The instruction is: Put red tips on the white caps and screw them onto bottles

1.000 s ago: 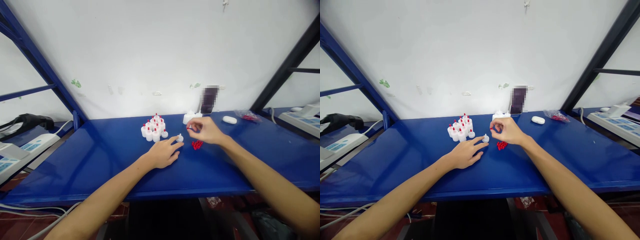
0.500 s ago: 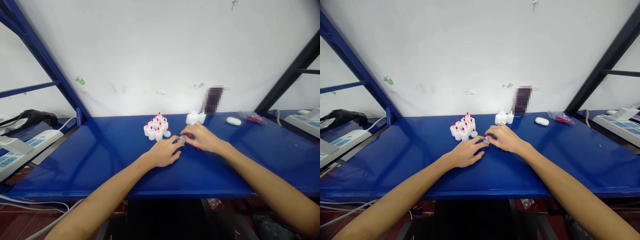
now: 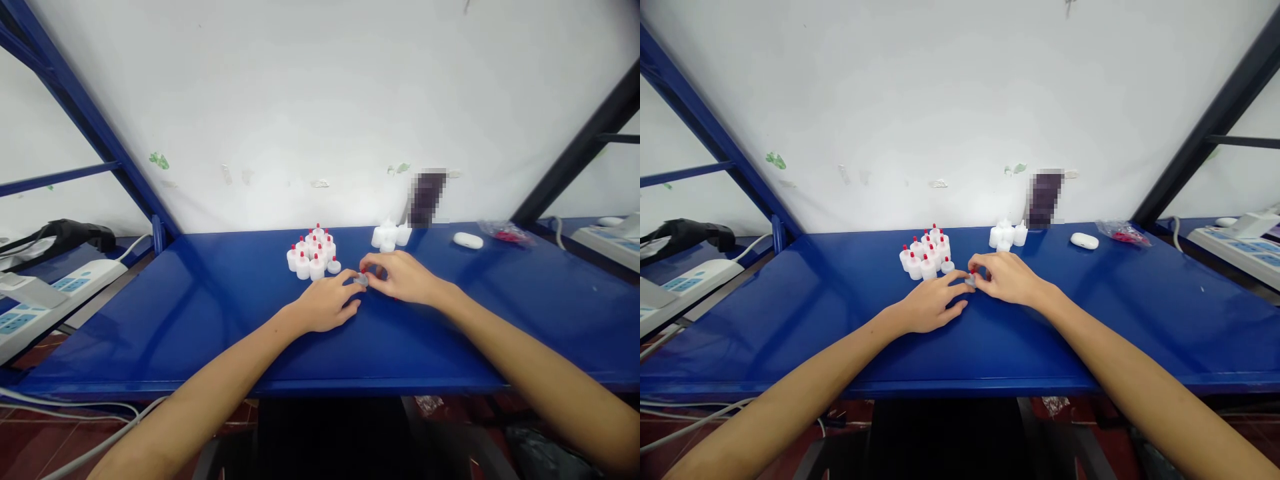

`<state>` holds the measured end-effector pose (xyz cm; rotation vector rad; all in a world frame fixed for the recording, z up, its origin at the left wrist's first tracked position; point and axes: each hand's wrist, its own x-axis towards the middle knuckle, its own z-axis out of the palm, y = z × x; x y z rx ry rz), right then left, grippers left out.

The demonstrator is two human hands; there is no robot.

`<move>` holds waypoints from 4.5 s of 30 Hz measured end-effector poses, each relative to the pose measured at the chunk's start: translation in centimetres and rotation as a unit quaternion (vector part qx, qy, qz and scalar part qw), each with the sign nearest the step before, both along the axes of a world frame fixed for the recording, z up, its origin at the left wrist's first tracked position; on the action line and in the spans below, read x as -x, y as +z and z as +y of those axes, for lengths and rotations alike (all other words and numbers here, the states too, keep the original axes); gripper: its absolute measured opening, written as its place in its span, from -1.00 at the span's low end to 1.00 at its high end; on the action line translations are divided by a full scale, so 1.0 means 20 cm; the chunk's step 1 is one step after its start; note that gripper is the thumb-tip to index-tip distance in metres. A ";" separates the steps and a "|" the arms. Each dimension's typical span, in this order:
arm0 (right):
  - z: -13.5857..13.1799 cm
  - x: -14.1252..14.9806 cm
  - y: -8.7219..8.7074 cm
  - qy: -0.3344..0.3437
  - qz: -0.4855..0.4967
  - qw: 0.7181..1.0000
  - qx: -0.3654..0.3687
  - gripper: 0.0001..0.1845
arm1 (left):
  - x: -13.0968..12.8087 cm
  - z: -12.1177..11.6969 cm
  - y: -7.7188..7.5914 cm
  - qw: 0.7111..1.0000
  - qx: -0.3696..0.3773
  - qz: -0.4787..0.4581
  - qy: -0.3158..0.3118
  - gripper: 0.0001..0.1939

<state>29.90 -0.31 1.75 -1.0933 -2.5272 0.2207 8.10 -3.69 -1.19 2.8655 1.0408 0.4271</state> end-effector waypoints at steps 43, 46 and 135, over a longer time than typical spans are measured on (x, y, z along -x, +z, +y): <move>-0.03 0.05 -0.05 0.078 0.286 0.946 0.131 -0.48 | 0.01 0.01 0.00 0.991 0.009 -0.126 0.051 -0.85; -0.04 0.05 -0.04 0.083 0.311 0.932 0.170 -0.35 | 0.01 0.00 0.01 0.991 0.020 -0.123 0.047 -0.87; 0.24 0.29 0.05 -0.009 0.017 0.999 0.049 -0.67 | 0.01 -0.01 0.04 0.998 0.016 -0.019 -0.049 -0.78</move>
